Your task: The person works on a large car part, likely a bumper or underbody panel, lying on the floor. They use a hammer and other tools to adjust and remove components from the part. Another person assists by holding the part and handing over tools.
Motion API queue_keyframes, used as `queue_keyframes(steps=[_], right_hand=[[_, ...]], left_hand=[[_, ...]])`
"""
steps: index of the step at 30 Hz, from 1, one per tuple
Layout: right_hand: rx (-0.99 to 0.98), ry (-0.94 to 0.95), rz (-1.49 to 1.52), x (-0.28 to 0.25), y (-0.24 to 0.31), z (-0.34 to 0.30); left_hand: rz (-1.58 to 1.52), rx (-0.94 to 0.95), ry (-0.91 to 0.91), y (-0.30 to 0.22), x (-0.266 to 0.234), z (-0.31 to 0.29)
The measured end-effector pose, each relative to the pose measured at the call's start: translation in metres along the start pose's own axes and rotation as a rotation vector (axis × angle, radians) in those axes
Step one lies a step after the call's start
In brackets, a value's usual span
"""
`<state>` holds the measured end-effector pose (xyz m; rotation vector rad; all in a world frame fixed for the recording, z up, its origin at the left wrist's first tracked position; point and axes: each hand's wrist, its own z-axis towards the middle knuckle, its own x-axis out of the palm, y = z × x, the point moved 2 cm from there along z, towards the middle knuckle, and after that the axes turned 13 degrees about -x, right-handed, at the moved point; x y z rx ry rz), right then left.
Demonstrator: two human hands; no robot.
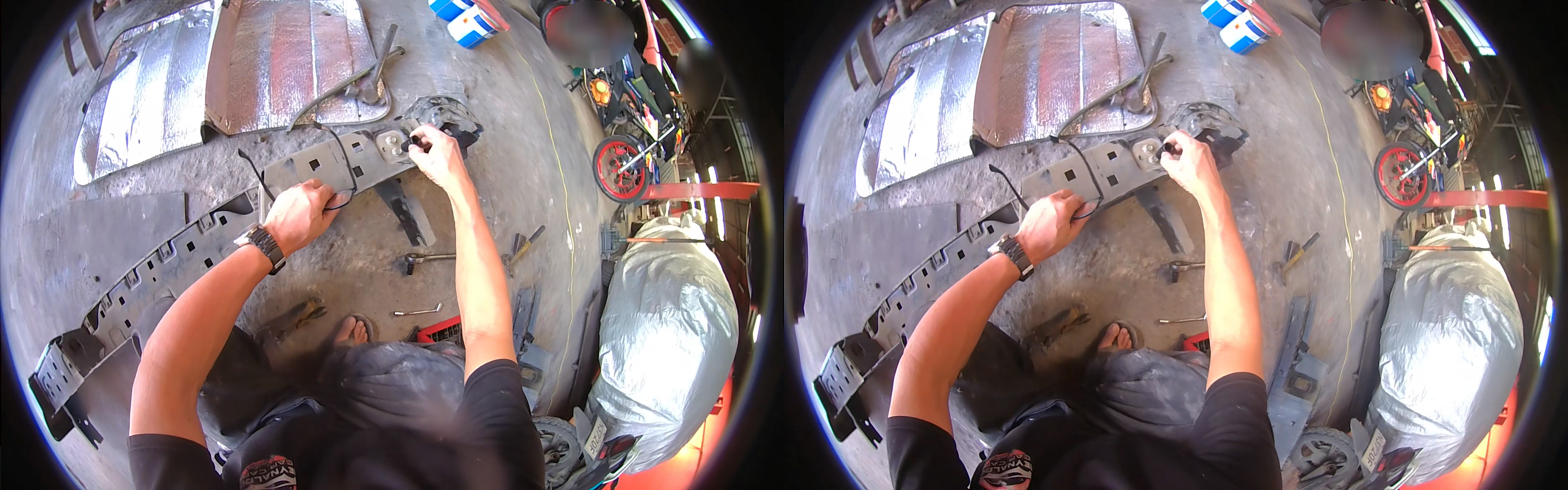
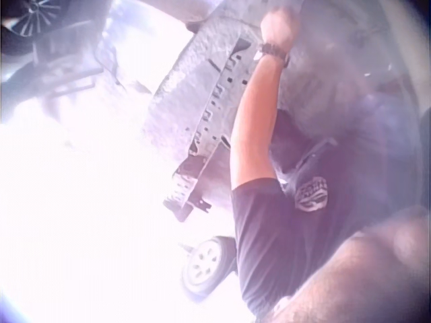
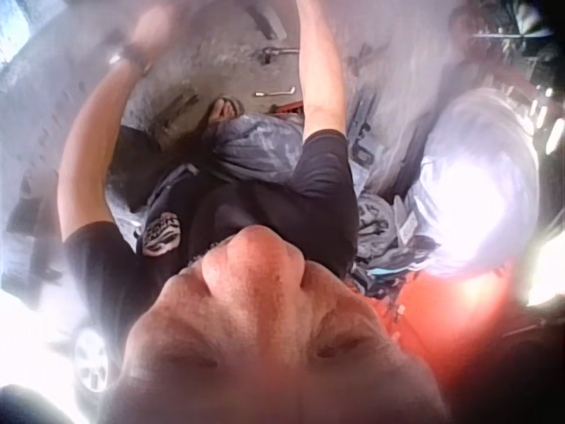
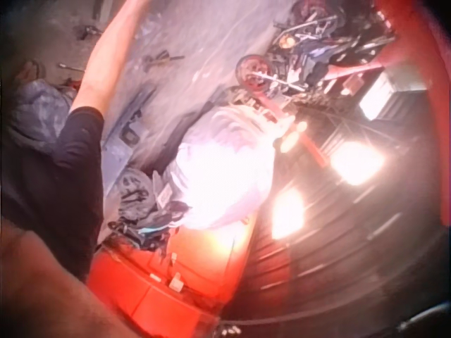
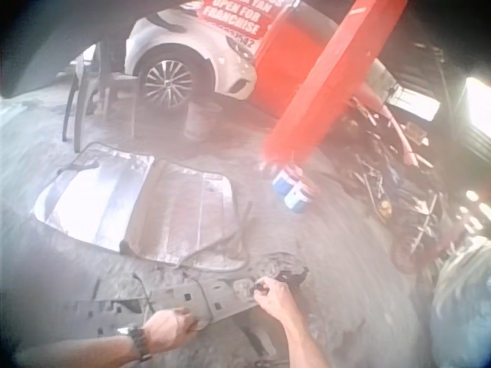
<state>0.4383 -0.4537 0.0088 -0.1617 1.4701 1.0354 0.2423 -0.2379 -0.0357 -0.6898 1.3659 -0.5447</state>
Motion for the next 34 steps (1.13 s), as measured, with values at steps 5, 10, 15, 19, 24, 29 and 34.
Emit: queue_keyframes(steps=[5,10,15,19,24,29,34], right_hand=[[0.039,0.016,0.014,0.016,-0.007,0.009],[0.069,0.018,0.043,0.028,-0.023,0.015],[0.032,0.072,-0.052,0.034,-0.013,0.022],[0.010,0.084,-0.113,0.036,-0.010,0.027],[-0.165,0.104,-0.171,0.032,-0.009,0.028],[-0.263,0.094,-0.258,0.037,-0.012,0.029],[-0.112,0.084,-0.272,0.043,-0.013,0.033]], left_hand=[[-0.013,0.011,-0.020,0.002,0.002,-0.001],[-0.048,0.025,-0.029,0.001,0.003,-0.002],[-0.039,0.004,-0.003,0.001,0.001,-0.002],[-0.038,-0.005,0.007,0.002,0.001,-0.002],[-0.036,-0.017,0.013,0.001,0.001,-0.002],[-0.035,-0.032,0.035,-0.001,0.000,-0.002],[-0.010,-0.007,0.020,0.001,0.001,-0.002]])
